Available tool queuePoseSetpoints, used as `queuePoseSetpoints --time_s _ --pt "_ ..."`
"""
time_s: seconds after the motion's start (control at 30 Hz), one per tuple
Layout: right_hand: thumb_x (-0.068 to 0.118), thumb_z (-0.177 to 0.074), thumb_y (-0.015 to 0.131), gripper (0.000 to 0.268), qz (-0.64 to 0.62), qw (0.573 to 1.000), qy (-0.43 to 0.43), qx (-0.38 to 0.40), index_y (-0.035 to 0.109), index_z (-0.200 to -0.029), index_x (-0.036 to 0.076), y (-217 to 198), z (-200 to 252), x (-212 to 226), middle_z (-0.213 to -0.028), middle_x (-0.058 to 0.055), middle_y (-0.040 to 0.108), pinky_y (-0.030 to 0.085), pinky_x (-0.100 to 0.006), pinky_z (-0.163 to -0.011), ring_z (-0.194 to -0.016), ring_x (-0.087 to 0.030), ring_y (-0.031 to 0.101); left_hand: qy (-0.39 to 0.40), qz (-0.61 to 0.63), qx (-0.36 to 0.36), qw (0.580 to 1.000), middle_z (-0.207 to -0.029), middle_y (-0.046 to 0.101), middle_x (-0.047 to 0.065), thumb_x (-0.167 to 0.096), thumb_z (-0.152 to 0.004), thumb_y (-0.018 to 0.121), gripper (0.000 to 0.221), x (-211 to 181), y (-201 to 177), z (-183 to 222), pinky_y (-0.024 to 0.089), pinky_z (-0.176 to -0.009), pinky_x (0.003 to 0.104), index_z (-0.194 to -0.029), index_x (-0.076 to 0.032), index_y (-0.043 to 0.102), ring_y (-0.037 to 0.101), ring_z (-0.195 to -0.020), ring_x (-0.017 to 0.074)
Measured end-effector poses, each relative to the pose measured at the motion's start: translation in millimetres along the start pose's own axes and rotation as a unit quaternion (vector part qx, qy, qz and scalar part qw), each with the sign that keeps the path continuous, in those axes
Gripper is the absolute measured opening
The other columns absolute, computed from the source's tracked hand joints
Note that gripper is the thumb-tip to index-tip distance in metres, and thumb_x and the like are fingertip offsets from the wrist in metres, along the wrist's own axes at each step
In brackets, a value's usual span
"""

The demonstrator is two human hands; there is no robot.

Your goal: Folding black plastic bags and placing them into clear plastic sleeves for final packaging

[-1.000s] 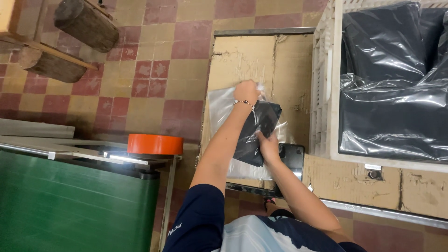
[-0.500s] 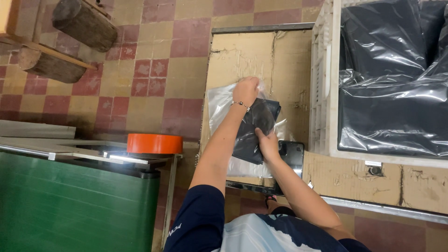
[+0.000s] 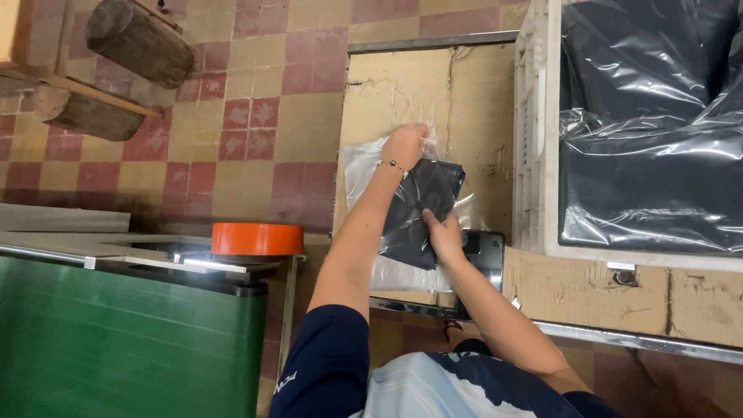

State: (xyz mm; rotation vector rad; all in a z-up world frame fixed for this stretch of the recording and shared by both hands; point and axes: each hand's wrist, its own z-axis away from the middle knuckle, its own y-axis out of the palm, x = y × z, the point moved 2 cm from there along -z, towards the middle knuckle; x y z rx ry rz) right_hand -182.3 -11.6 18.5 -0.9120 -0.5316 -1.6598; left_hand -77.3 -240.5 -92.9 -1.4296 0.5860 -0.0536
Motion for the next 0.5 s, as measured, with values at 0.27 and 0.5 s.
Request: queuePoseSetpoints --time_s 0.27,0.5 --pt "0.031 -0.09 0.077 0.04 -0.032 0.999 -0.009 0.001 0.073 -0.119 0.003 4 -10 -13 -0.113 -0.019 0.074 0.051 -0.054 -0.099 -0.118 -0.037 0.066 -0.004 -0.011 0.024 1.0 -0.098 0.069 0.008 -0.016 -0.093 0.061 0.011 1 -15 6 0.058 -0.094 0.043 -0.104 -0.017 0.06 0.073 -0.102 0.03" --pt "0.023 -0.093 0.073 0.041 -0.045 0.998 -0.051 0.007 0.069 -0.125 -0.002 2 -20 4 -0.116 -0.024 0.072 0.052 -0.054 -0.098 -0.118 -0.039 0.065 -0.017 0.011 0.051 0.998 -0.103 0.072 0.009 -0.018 -0.094 0.062 0.013 3 -17 -8 0.057 -0.098 0.044 -0.106 -0.018 0.065 0.071 -0.108 0.0307"
